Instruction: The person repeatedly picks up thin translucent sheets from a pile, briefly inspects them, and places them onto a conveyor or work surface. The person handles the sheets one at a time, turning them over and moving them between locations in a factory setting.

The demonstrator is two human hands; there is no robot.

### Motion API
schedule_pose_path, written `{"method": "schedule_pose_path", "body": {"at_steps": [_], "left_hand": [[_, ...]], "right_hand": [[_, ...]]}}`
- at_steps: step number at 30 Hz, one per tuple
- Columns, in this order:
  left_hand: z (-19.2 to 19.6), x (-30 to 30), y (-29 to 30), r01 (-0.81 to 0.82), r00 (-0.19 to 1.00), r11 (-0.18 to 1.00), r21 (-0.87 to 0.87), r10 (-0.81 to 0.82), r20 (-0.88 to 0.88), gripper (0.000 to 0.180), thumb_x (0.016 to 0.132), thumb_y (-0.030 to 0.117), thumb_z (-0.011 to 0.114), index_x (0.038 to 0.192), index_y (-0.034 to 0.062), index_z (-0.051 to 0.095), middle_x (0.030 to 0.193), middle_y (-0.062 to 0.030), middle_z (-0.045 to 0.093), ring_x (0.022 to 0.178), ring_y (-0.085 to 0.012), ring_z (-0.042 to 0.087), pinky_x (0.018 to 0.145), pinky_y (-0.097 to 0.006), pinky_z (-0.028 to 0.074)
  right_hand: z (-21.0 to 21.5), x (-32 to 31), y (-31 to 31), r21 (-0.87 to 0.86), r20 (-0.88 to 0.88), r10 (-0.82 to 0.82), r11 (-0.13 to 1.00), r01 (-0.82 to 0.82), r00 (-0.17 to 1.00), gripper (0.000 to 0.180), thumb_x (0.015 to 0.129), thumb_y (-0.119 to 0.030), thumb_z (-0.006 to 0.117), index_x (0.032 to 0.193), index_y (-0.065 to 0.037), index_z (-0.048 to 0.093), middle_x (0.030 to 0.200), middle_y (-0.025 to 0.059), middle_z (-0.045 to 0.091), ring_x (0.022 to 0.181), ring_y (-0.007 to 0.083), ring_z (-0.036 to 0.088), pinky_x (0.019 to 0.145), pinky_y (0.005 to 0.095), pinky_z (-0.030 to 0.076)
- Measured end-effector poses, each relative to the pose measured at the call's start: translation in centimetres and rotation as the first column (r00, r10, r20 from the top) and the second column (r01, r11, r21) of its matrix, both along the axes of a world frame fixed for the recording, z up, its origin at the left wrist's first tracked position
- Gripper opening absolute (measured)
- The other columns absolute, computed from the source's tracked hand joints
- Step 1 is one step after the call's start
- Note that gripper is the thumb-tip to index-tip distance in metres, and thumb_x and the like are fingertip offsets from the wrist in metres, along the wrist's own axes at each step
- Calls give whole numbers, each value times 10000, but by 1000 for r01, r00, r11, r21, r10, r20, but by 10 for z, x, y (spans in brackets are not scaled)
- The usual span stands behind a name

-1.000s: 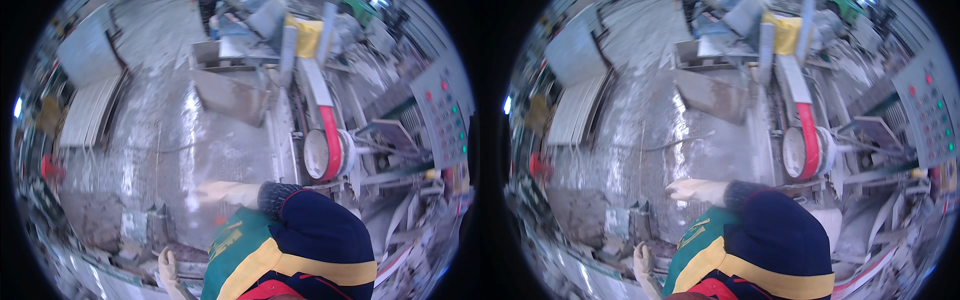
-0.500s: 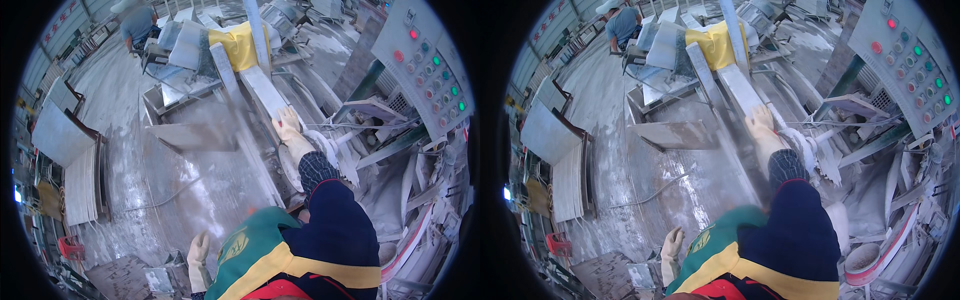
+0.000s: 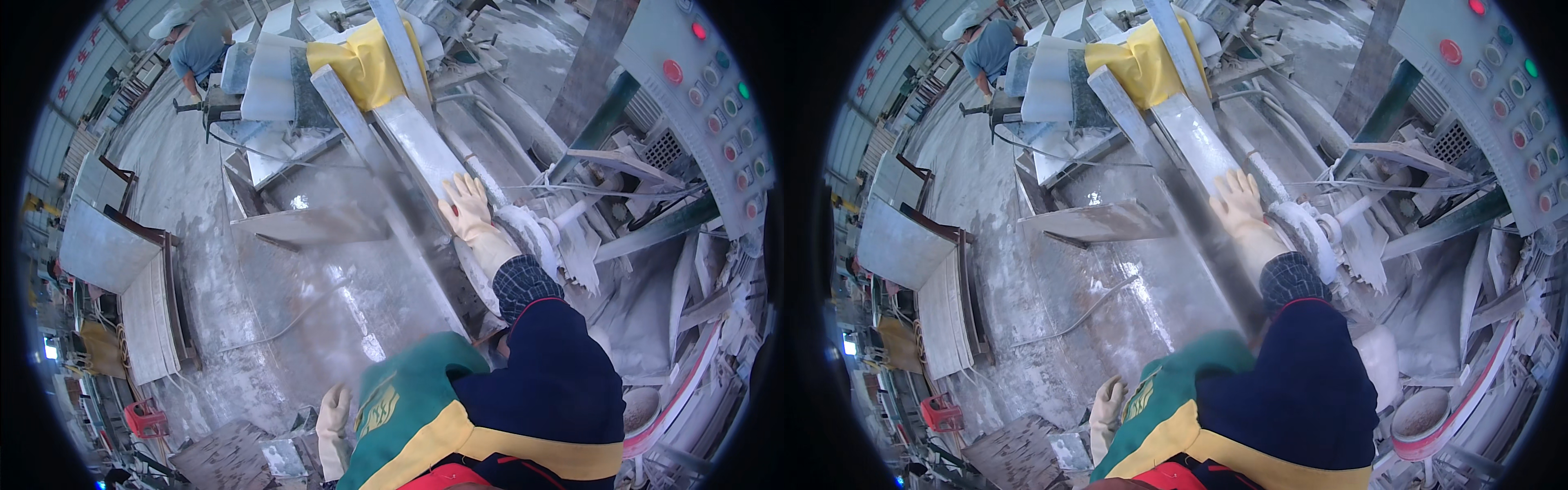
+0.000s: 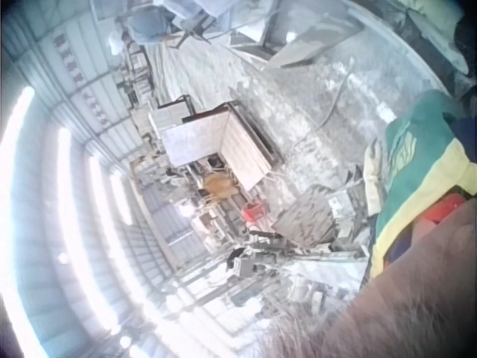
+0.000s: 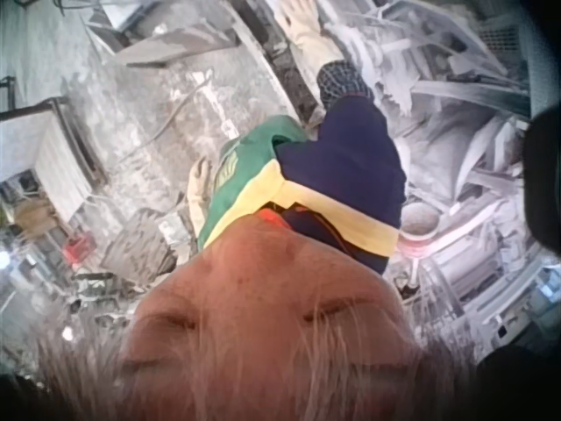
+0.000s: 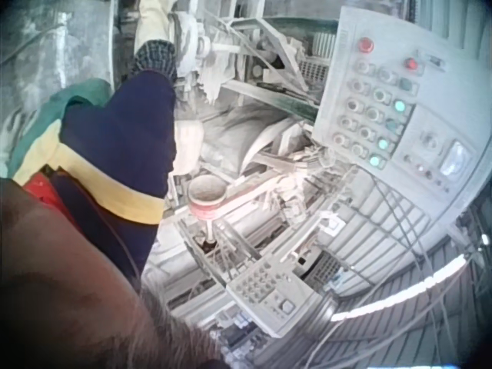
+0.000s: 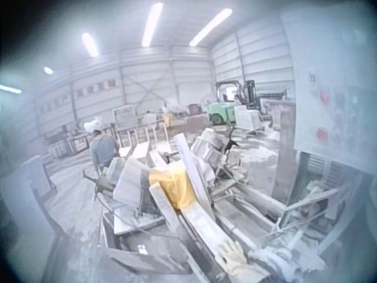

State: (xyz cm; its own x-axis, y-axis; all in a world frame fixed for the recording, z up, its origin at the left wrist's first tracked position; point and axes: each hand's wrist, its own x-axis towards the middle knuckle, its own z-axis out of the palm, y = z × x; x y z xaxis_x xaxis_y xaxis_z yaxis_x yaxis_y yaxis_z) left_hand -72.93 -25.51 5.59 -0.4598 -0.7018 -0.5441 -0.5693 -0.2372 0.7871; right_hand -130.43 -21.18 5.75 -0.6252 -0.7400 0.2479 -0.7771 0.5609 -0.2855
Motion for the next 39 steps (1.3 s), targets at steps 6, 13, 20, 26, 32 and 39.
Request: {"method": "schedule_pose_path", "body": {"at_steps": [6,13,20,26,32,39], "left_hand": [[9,2,-4,8,999,999,-39,-7,46,426,1019,215,580,1332,-74,588,1131,-178,718,1026,-240,696,906,-342,521],[6,10,1,13,999,999,-50,-11,39,439,1021,213,575,1339,-90,574,1148,-189,713,1037,-242,689,921,-345,518],[5,23,12,-11,1000,1000,-19,11,24,466,1032,220,574,1391,-76,545,1201,-183,697,1056,-242,686,923,-333,526],[4,33,14,-43,999,999,-23,43,7,442,1048,222,558,1410,-31,546,1223,-141,698,1050,-208,684,885,-302,541],[7,39,18,-75,997,997,-24,75,0,447,1042,226,574,1402,-38,550,1221,-142,693,1054,-210,682,900,-312,534],[-9,52,35,-137,991,990,-32,137,8,482,1027,251,580,1375,-82,559,1254,-221,674,1114,-273,677,992,-356,504]], "right_hand": [[6,4,6,-26,-8,-2,1000,1,1000,574,992,-463,504,1464,-139,547,1570,172,443,1503,358,311,1263,464,158],[3,3,13,-55,-3,22,998,-23,1000,556,967,-421,551,1445,-138,569,1557,173,460,1489,367,332,1258,478,178],[-11,-7,26,-138,-53,128,981,-135,990,490,866,-229,637,1354,-182,655,1495,111,544,1445,350,405,1254,491,217],[23,3,29,121,66,108,986,-116,992,720,815,-194,695,1502,-172,482,1596,115,408,1507,332,307,1263,474,194],[39,2,0,400,-24,-47,915,52,999,850,865,-211,670,1613,-151,270,1670,159,261,1548,357,215,1277,466,127],[8,-1,-6,445,-91,-28,893,66,995,733,960,-212,518,1626,-120,226,1682,155,239,1551,385,203,1274,492,118]]}}
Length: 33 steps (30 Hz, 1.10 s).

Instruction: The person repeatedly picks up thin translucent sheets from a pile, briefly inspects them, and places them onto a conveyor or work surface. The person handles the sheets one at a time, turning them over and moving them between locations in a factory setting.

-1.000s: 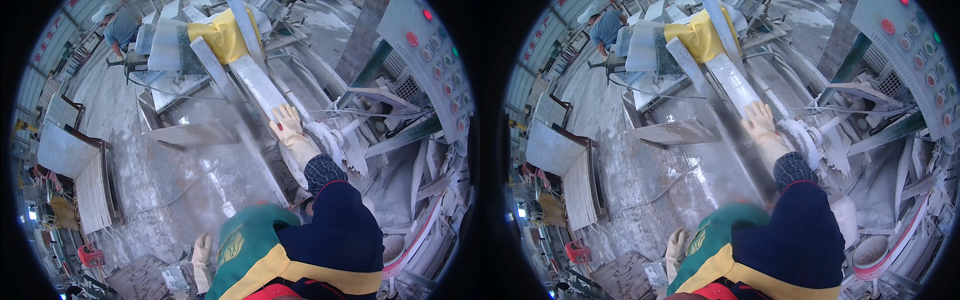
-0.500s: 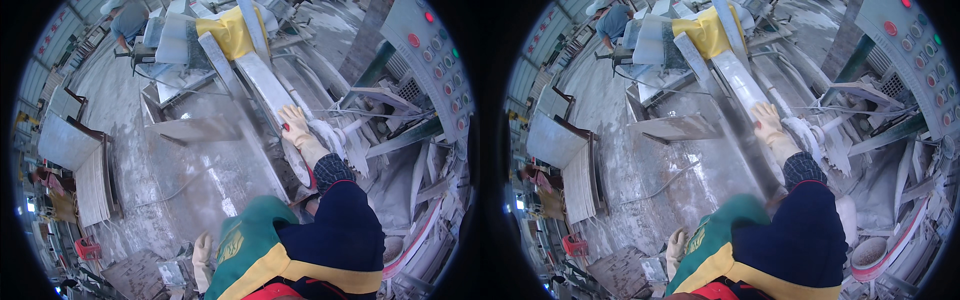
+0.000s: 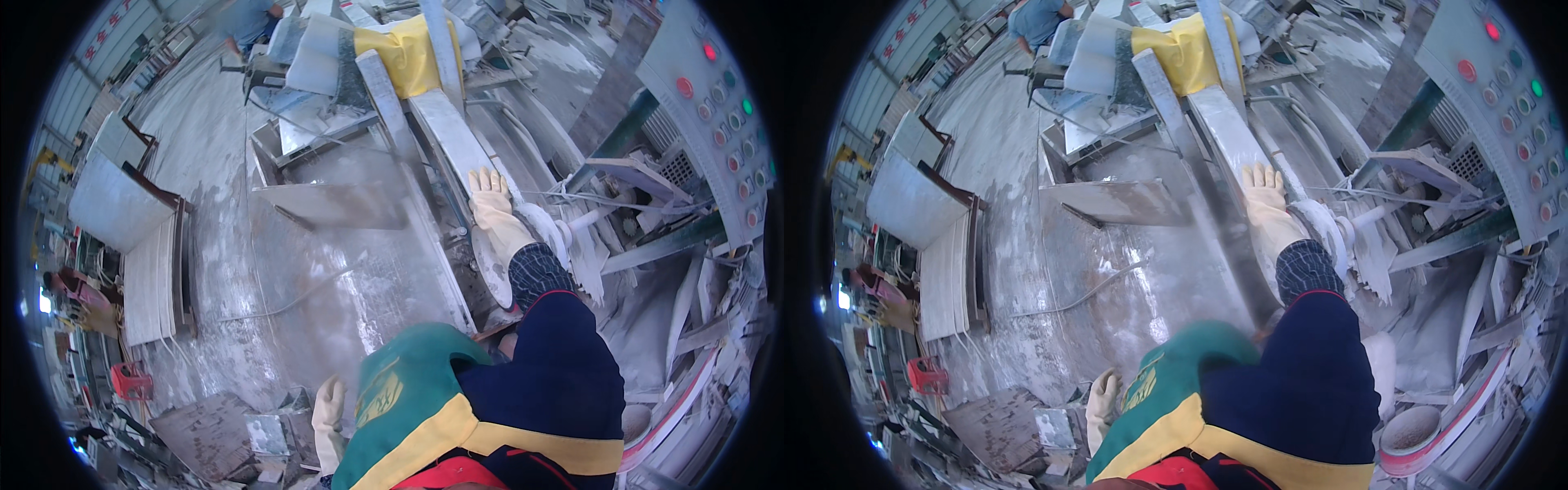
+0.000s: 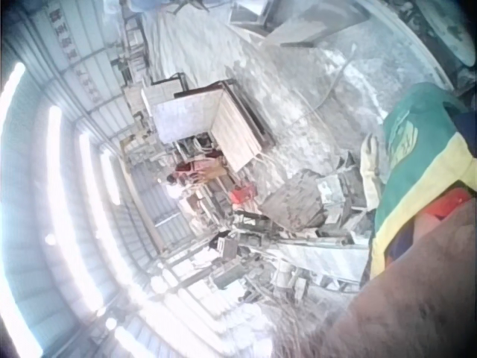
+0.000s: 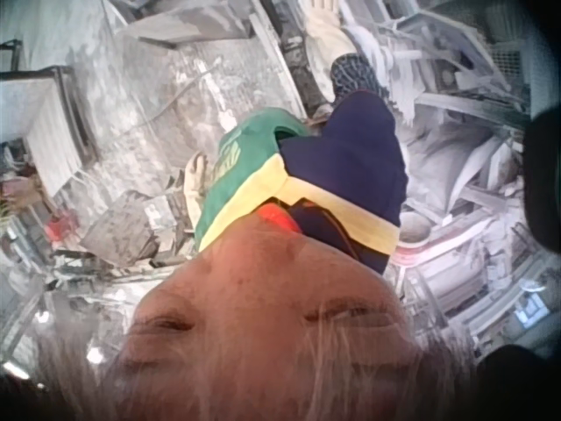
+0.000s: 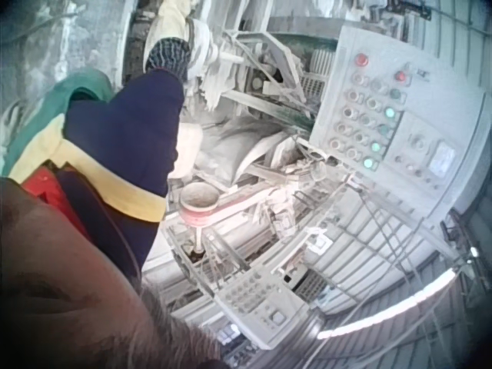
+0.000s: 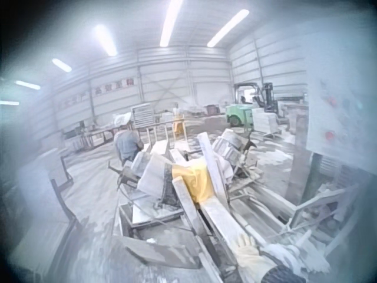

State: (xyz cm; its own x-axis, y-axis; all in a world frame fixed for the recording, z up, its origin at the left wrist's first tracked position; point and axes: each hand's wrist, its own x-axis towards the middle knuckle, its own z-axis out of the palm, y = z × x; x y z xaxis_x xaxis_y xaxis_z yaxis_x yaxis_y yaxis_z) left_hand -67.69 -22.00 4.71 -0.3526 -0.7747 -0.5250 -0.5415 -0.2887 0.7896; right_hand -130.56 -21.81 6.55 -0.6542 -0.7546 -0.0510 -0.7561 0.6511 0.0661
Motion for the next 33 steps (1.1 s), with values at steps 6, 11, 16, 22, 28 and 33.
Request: {"method": "schedule_pose_path", "body": {"at_steps": [6,11,16,22,28,33], "left_hand": [[-29,32,22,-25,1000,996,-88,24,-8,457,1040,233,573,1409,-36,544,1177,-125,704,1003,-177,677,878,-301,536],[-4,21,41,-168,974,986,14,168,-150,434,1068,224,542,1415,-35,530,1198,-145,690,1055,-202,688,904,-310,555],[55,3,42,-418,833,884,210,465,-301,445,1086,325,502,1396,11,565,1260,-173,676,1087,-252,687,943,-375,563],[121,-9,45,-471,384,691,549,721,-577,577,1080,430,508,1523,69,431,1433,-177,579,1205,-301,632,1040,-449,522],[148,34,111,-826,-359,108,553,656,-664,479,1036,290,594,1441,59,483,1337,-131,622,1226,-284,596,1054,-458,470],[140,86,237,-877,-481,-244,415,415,-773,441,998,178,614,1399,44,486,1278,-110,637,1146,-257,626,966,-405,501]], "right_hand": [[69,-10,-4,-223,81,111,971,-90,991,445,1018,-258,460,1422,-71,471,1417,190,550,1286,370,547,1070,473,440],[189,2,-40,-346,-221,317,859,-378,922,264,996,-350,554,1011,-106,654,940,177,717,883,407,697,777,532,542],[244,129,-61,-201,-244,779,542,-816,578,170,960,-284,629,1029,-139,686,920,140,717,859,369,698,734,504,540],[219,337,-92,-416,101,991,-43,-908,-93,338,875,-168,733,1210,-118,723,1088,135,751,975,316,729,866,398,582],[173,528,-40,-532,-226,604,-734,-423,-764,466,732,-58,683,1196,-89,714,1179,75,725,1049,273,709,888,372,587],[183,627,36,-380,-169,168,-920,-93,-971,500,705,-74,697,1203,-123,685,1293,82,652,1180,259,632,1031,402,524]]}}
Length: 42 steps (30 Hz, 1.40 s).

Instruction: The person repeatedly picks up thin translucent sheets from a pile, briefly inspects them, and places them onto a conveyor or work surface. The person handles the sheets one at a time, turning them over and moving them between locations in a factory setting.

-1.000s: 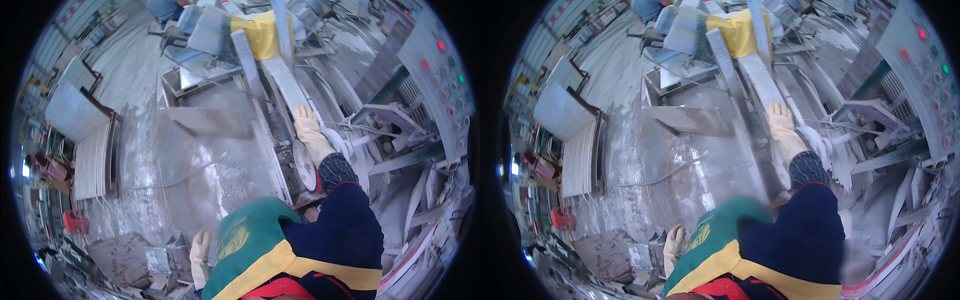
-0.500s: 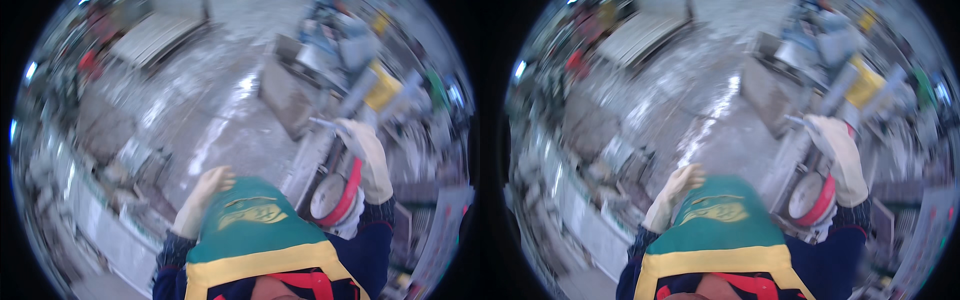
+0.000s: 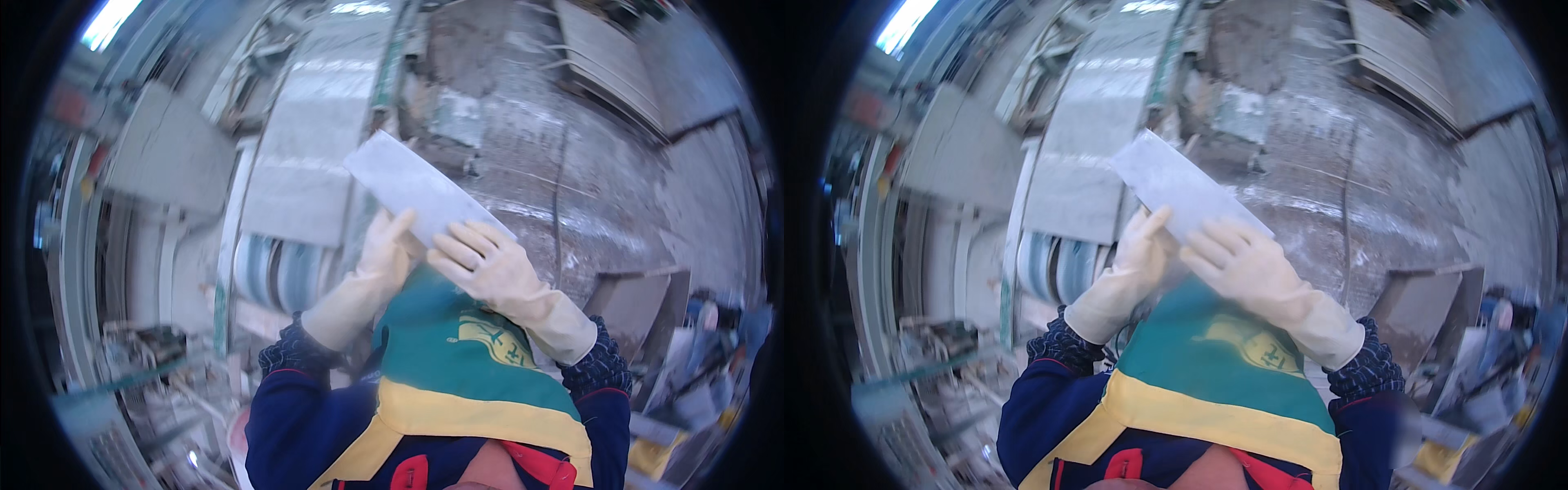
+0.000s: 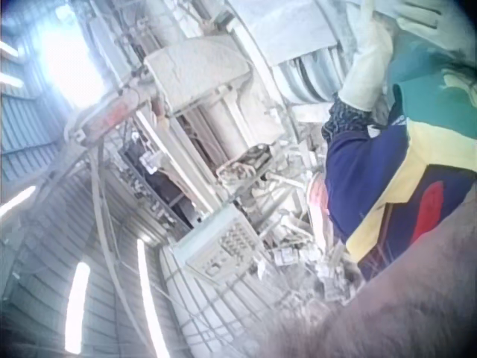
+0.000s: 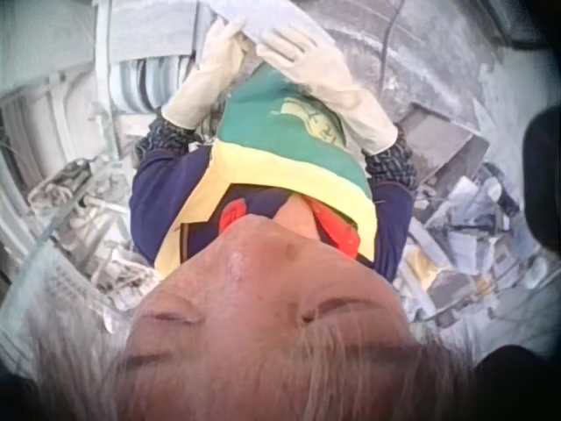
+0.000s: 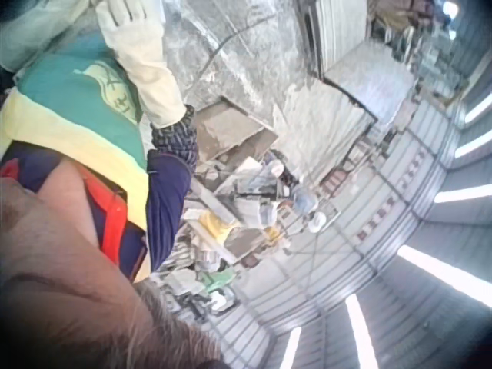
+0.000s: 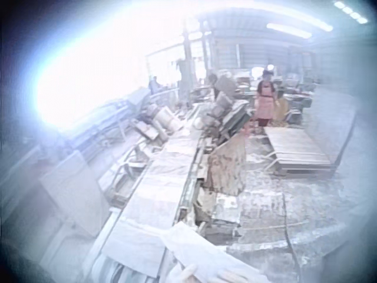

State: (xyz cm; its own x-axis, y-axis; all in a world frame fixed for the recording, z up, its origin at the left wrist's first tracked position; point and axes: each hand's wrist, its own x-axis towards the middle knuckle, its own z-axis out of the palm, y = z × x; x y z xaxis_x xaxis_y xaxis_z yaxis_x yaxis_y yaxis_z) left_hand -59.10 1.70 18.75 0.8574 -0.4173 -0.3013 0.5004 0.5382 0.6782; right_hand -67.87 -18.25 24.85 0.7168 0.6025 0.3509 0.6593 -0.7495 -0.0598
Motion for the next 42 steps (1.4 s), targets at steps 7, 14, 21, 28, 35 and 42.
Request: {"method": "schedule_pose_path", "body": {"at_steps": [7,14,21,28,35,42], "left_hand": [[-45,-44,191,-502,859,816,287,509,56,529,966,102,623,1452,23,430,1297,-111,606,1132,-229,628,914,-356,526],[-108,-78,283,-520,793,703,485,609,-32,581,957,147,632,1480,17,414,1337,-110,578,1169,-237,611,926,-377,525],[-160,-40,258,-574,760,738,354,642,-106,579,951,164,636,1480,60,427,1330,-70,590,1091,-204,623,806,-326,510],[-174,33,254,-532,783,780,328,601,-160,559,978,115,610,1492,64,398,1335,-74,590,1144,-211,633,882,-360,548],[-167,61,244,-559,719,724,406,666,-198,425,976,100,615,1379,108,481,1038,13,600,726,-68,530,540,-211,352],[-183,80,248,-562,720,718,411,669,-184,432,964,102,619,1369,82,470,1153,-39,589,889,-134,559,675,-279,420]], "right_hand": [[-29,47,42,202,-336,53,979,17,940,638,812,-78,768,1414,-91,558,1448,194,551,1344,403,519,1124,481,444],[-48,78,41,286,-521,24,947,148,853,537,879,-29,746,1394,-88,605,1423,167,589,1324,347,547,1105,418,453],[-64,124,54,295,-536,10,939,176,844,476,885,-37,725,1350,-65,631,1384,184,617,1274,366,585,1080,429,480],[-92,189,66,281,-582,-13,935,216,813,467,888,-28,724,1345,-64,638,1390,178,615,1284,347,582,1085,414,471],[-100,200,74,302,-629,-51,903,305,776,448,911,-35,714,1351,-72,640,1394,168,615,1295,329,576,1095,395,461],[-110,213,72,275,-637,-61,913,300,768,448,952,-62,692,1392,-94,613,1411,139,606,1323,300,558,1115,387,448]]}}
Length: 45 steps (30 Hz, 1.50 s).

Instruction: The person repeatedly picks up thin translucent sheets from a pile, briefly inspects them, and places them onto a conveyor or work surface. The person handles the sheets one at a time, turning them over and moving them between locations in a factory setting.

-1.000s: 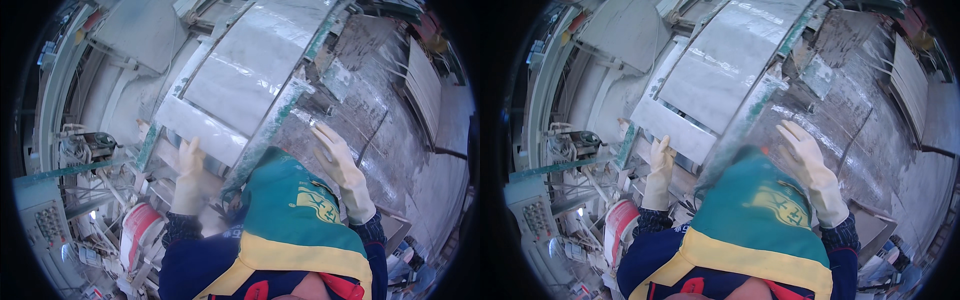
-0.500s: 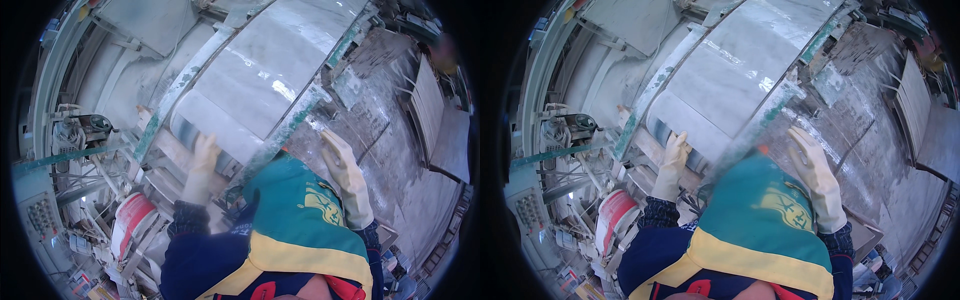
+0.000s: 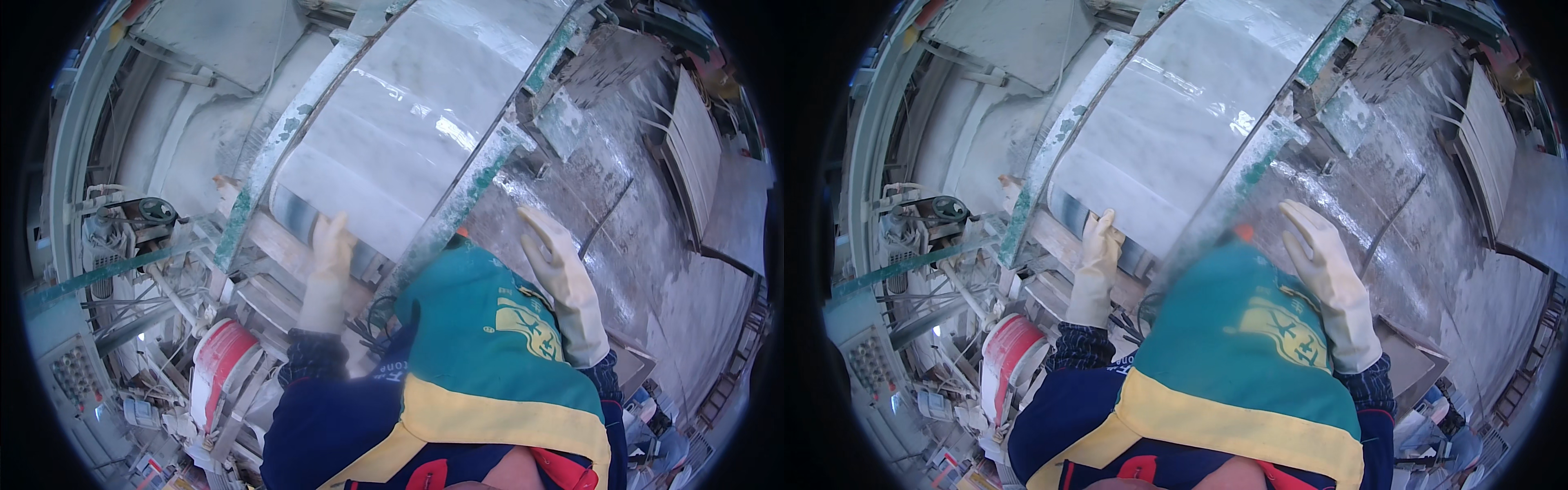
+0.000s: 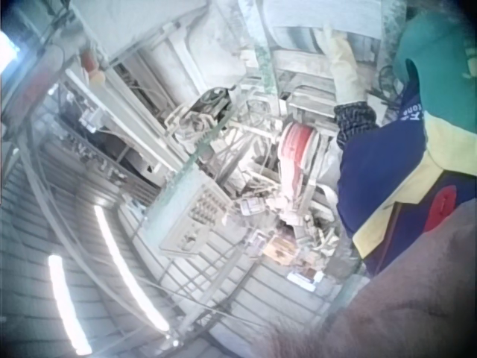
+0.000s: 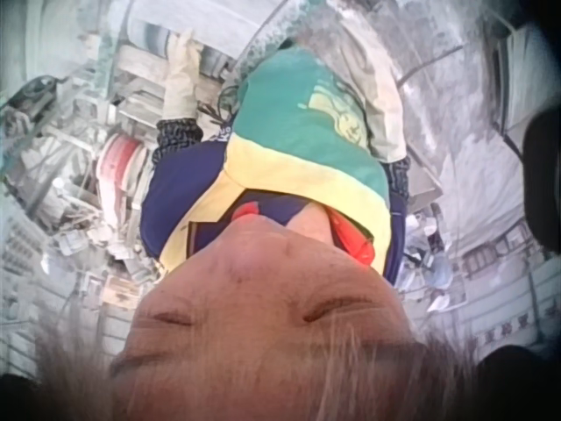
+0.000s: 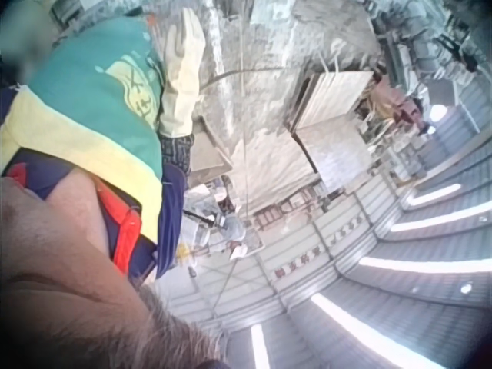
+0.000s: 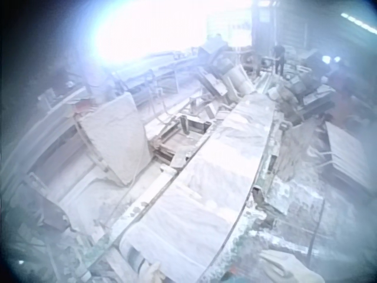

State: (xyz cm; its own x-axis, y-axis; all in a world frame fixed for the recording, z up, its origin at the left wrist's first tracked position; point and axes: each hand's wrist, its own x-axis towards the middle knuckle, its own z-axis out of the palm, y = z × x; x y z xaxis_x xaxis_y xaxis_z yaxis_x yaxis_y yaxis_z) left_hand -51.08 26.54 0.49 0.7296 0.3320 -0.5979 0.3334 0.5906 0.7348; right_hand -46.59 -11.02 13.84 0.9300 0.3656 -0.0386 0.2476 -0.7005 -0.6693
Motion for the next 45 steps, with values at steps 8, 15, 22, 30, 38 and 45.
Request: {"method": "schedule_pose_path", "body": {"at_steps": [8,15,22,30,38,45], "left_hand": [[-10,-13,15,106,994,994,17,-107,38,510,962,128,641,1424,31,448,1338,-131,566,1216,-244,580,960,-426,523],[1,-17,51,537,830,763,359,-400,-389,385,1010,337,661,1139,-7,547,932,-130,681,749,-202,696,610,-313,575],[1,-34,38,380,894,895,233,-291,-339,392,1006,314,661,1111,-48,552,836,-142,682,693,-215,685,609,-331,568],[45,-3,66,832,526,207,515,-591,-612,451,1001,434,609,980,-10,684,702,-47,647,558,-166,599,496,-336,468],[49,123,-100,805,226,-119,582,-844,-486,391,1056,362,499,1109,0,636,705,-116,664,516,-165,598,534,-290,484],[-9,65,-290,749,-431,-508,426,-861,-269,458,1051,224,550,1427,-28,474,985,-146,716,790,-175,695,687,-279,562]], "right_hand": [[12,-21,-5,-9,-143,-66,998,66,987,415,984,-116,660,1396,-111,612,1395,138,614,1316,301,563,1119,391,443],[13,-38,-16,34,-161,-9,999,15,987,388,991,-141,654,1378,-121,631,1363,139,637,1295,307,575,1110,400,447],[20,-84,-28,24,-218,-98,994,106,971,383,996,-158,649,1377,-132,633,1375,139,633,1288,311,578,1110,400,447],[-3,-85,-53,226,-317,6,972,69,949,402,1024,-219,603,1402,-82,594,1370,172,626,1302,332,562,1110,417,442],[-80,-179,-135,16,-138,-421,904,427,897,444,1023,-291,530,1423,-100,566,1321,202,637,1238,393,582,1090,466,444],[-119,-447,-190,68,-199,-964,168,983,178,505,999,-351,552,1437,-99,557,1396,236,591,1334,401,525,1147,453,401]]}}
